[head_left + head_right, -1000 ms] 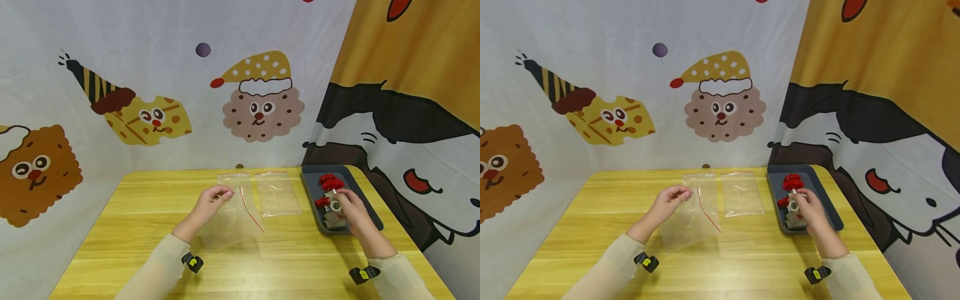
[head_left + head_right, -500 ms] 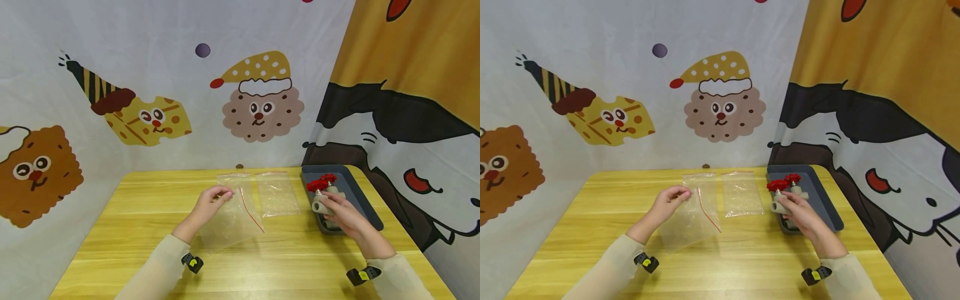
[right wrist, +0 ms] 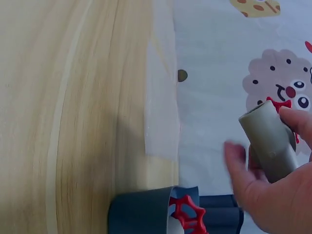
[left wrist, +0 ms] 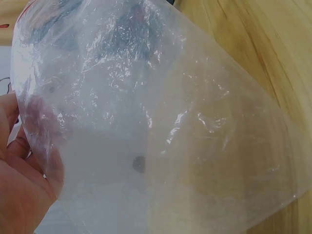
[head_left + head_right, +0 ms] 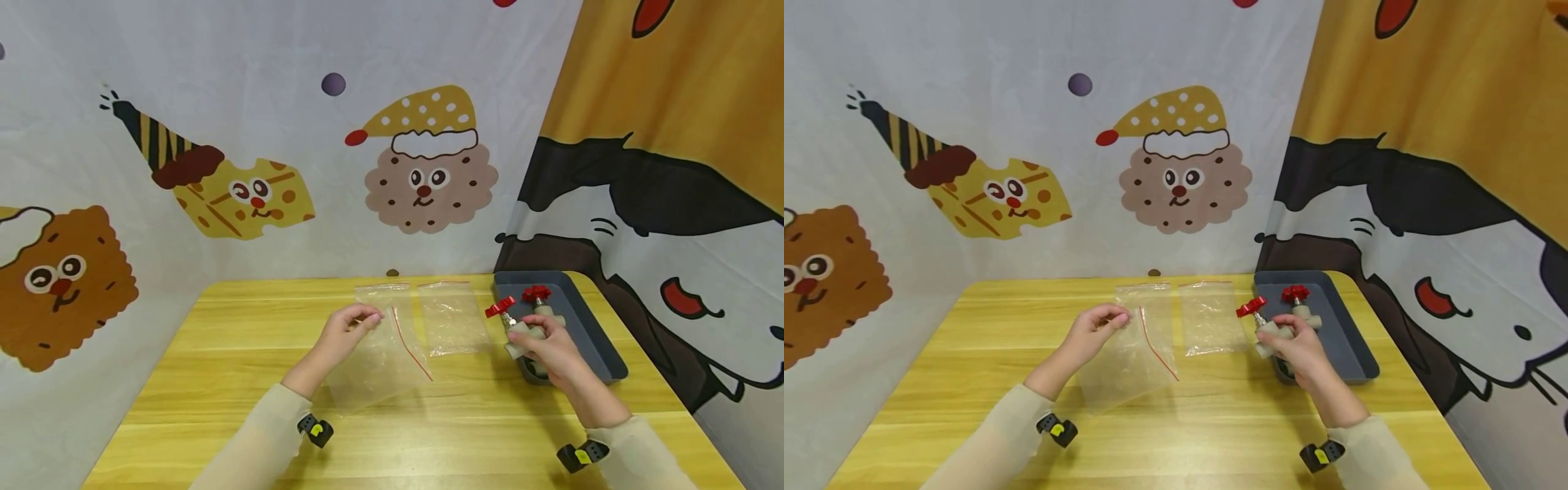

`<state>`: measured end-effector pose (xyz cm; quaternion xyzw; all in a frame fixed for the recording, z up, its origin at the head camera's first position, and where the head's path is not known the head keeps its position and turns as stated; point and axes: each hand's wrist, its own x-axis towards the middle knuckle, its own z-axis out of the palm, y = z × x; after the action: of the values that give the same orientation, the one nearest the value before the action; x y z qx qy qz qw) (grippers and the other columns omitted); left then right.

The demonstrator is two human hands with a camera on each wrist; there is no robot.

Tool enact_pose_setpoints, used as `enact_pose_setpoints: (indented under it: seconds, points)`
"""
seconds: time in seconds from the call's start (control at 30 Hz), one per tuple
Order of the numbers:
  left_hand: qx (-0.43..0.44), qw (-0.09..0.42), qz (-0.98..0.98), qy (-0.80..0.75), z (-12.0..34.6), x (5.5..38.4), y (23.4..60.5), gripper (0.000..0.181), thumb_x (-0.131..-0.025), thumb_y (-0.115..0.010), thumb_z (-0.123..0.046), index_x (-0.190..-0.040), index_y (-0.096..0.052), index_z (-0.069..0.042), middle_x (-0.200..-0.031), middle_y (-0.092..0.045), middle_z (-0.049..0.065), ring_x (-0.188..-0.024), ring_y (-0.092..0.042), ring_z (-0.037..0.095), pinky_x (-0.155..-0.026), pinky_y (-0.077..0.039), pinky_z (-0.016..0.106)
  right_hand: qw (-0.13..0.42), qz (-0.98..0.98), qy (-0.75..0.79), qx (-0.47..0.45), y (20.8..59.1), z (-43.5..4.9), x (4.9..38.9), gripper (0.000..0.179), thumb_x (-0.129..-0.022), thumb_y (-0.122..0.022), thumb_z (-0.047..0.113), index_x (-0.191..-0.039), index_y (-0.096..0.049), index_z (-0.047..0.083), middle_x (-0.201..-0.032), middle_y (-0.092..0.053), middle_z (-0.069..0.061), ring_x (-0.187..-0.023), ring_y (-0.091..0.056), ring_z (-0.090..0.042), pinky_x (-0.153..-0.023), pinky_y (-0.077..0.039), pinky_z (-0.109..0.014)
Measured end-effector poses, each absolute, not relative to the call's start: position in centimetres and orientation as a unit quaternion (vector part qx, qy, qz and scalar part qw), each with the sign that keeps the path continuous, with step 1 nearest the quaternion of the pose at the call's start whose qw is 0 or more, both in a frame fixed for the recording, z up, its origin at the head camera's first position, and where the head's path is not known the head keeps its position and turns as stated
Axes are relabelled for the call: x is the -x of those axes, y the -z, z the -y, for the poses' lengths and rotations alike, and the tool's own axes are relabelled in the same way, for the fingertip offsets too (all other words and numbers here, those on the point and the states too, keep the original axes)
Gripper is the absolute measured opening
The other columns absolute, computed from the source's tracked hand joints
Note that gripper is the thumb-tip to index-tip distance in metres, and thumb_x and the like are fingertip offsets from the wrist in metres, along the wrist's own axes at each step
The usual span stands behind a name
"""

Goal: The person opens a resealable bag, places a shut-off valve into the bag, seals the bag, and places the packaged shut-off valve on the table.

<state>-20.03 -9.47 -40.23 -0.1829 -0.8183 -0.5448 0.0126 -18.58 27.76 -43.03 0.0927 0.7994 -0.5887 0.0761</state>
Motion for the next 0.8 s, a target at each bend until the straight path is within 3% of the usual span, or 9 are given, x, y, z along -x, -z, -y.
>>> enact_pose_setpoints:
  seconds: [0.1, 0.3, 0.5, 0.63, 0.8]
  points:
    - [0.183, 0.011, 0.818, 0.545, 9.4, 20.0, 40.2, 0.017, -0.095, -0.056, -0.011, -0.103, -0.068, -0.002, -0.098, -0.068, 0.012, -0.085, -0.061, 0.016, -0.073, -0.051, 0.022, 0.069, -0.807, 0.580, -0.090, 43.0, -27.4, 18.5, 0.064, -0.086, -0.070, 0.025, -0.133, -0.035, -0.001, -0.119, -0.041, -0.010, -0.085, -0.050, -0.012, -0.072, -0.048, -0.026]
    - [0.181, 0.012, 0.817, 0.548, 9.4, 20.0, 40.3, 0.017, -0.095, -0.056, -0.011, -0.103, -0.068, -0.002, -0.098, -0.068, 0.012, -0.086, -0.061, 0.016, -0.074, -0.051, 0.022, 0.071, -0.806, 0.581, -0.081, 43.2, -26.7, 18.4, 0.066, -0.087, -0.070, 0.025, -0.134, -0.032, 0.000, -0.133, -0.037, -0.017, -0.105, -0.046, -0.020, -0.080, -0.044, -0.024]
    - [0.183, 0.014, 0.817, 0.547, 9.4, 20.0, 40.3, 0.017, -0.095, -0.057, -0.011, -0.103, -0.068, -0.001, -0.097, -0.068, 0.012, -0.085, -0.061, 0.014, -0.074, -0.051, 0.022, 0.100, -0.766, 0.629, -0.086, 43.1, -26.3, 18.4, 0.076, -0.089, -0.067, 0.028, -0.144, -0.024, 0.000, -0.139, -0.040, -0.019, -0.104, -0.050, -0.010, -0.082, -0.046, -0.018]
    - [0.185, 0.015, 0.815, 0.548, 9.4, 20.1, 40.3, 0.017, -0.095, -0.057, -0.011, -0.102, -0.068, -0.001, -0.097, -0.068, 0.013, -0.085, -0.061, 0.013, -0.074, -0.051, 0.022, 0.141, -0.707, 0.687, -0.090, 42.8, -26.3, 18.4, 0.078, -0.091, -0.064, 0.025, -0.148, -0.017, -0.001, -0.141, -0.037, -0.013, -0.102, -0.051, -0.001, -0.084, -0.044, -0.012]
    - [0.184, 0.016, 0.814, 0.551, 9.4, 20.1, 40.3, 0.017, -0.095, -0.057, -0.011, -0.102, -0.068, 0.000, -0.096, -0.068, 0.013, -0.085, -0.062, 0.015, -0.074, -0.051, 0.022, 0.192, -0.638, 0.740, -0.098, 42.6, -26.4, 18.3, 0.075, -0.093, -0.060, 0.017, -0.149, -0.013, -0.001, -0.124, -0.047, 0.004, -0.097, -0.052, 0.001, -0.084, -0.043, -0.012]
